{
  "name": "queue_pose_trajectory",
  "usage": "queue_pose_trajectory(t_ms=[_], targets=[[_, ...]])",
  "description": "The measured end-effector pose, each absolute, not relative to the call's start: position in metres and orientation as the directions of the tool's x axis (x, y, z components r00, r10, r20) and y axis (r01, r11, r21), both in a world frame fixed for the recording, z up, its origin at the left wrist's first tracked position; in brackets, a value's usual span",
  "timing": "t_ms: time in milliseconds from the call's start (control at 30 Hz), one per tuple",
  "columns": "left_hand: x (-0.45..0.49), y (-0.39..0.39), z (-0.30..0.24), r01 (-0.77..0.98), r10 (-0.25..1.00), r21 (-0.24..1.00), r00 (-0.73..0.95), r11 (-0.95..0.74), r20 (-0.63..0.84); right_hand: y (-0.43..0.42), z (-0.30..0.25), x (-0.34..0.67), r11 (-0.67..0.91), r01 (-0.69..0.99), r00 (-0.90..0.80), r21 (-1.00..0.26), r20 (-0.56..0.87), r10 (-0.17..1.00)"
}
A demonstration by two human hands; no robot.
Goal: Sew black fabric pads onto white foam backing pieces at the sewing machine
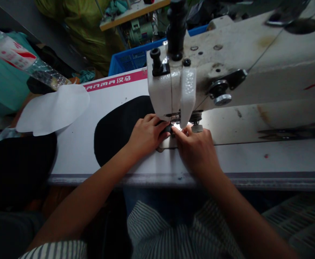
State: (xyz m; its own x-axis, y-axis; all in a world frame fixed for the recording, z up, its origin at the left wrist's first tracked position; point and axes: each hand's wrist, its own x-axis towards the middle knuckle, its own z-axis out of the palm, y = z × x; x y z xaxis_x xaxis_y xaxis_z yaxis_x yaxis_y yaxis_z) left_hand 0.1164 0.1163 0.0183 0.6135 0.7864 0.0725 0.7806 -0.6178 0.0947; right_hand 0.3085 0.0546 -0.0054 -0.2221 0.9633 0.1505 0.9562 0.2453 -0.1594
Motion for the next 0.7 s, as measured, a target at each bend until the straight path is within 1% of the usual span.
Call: queue_pose_trajectory(t_ms=[100, 233, 333, 400, 433, 500, 567, 633, 700], targets=[[0.129, 0.105, 0.021, 0.84, 0.843, 0.07, 0.533, -0.538, 0.075, 0.054, -0.007, 0.31, 0.239, 0.955, -0.212, -0.173, 0.162, 0.964], [0.139, 0.101, 0.025, 0.886, 0.884, 0.046, 0.456, -0.462, 0.106, 0.052, -0.009, 0.312, 0.233, 0.954, -0.197, -0.189, 0.192, 0.961], [0.132, 0.108, 0.028, 0.872, 0.871, 0.042, 0.482, -0.487, 0.093, 0.051, -0.01, 0.313, 0.24, 0.945, -0.188, -0.222, 0.23, 0.955], [0.12, 0.116, 0.029, 0.816, 0.817, 0.046, 0.573, -0.576, 0.066, 0.05, -0.012, 0.314, 0.239, 0.934, -0.172, -0.264, 0.254, 0.952], [0.113, 0.12, 0.028, 0.766, 0.768, 0.053, 0.638, -0.64, 0.061, 0.049, -0.013, 0.315, 0.234, 0.928, -0.157, -0.291, 0.265, 0.951], [0.1, 0.127, 0.024, 0.63, 0.633, 0.068, 0.771, -0.774, 0.07, 0.049, -0.014, 0.316, 0.221, 0.917, -0.126, -0.333, 0.283, 0.951], [0.09, 0.13, 0.018, 0.504, 0.508, 0.071, 0.857, -0.861, 0.088, 0.049, -0.015, 0.316, 0.211, 0.913, -0.109, -0.348, 0.292, 0.95], [0.086, 0.13, 0.015, 0.464, 0.467, 0.058, 0.88, -0.884, 0.091, 0.049, -0.015, 0.316, 0.207, 0.916, -0.105, -0.343, 0.294, 0.95], [0.087, 0.126, 0.016, 0.503, 0.504, 0.043, 0.86, -0.863, 0.081, 0.049, -0.015, 0.316, 0.209, 0.917, -0.108, -0.34, 0.293, 0.95]])
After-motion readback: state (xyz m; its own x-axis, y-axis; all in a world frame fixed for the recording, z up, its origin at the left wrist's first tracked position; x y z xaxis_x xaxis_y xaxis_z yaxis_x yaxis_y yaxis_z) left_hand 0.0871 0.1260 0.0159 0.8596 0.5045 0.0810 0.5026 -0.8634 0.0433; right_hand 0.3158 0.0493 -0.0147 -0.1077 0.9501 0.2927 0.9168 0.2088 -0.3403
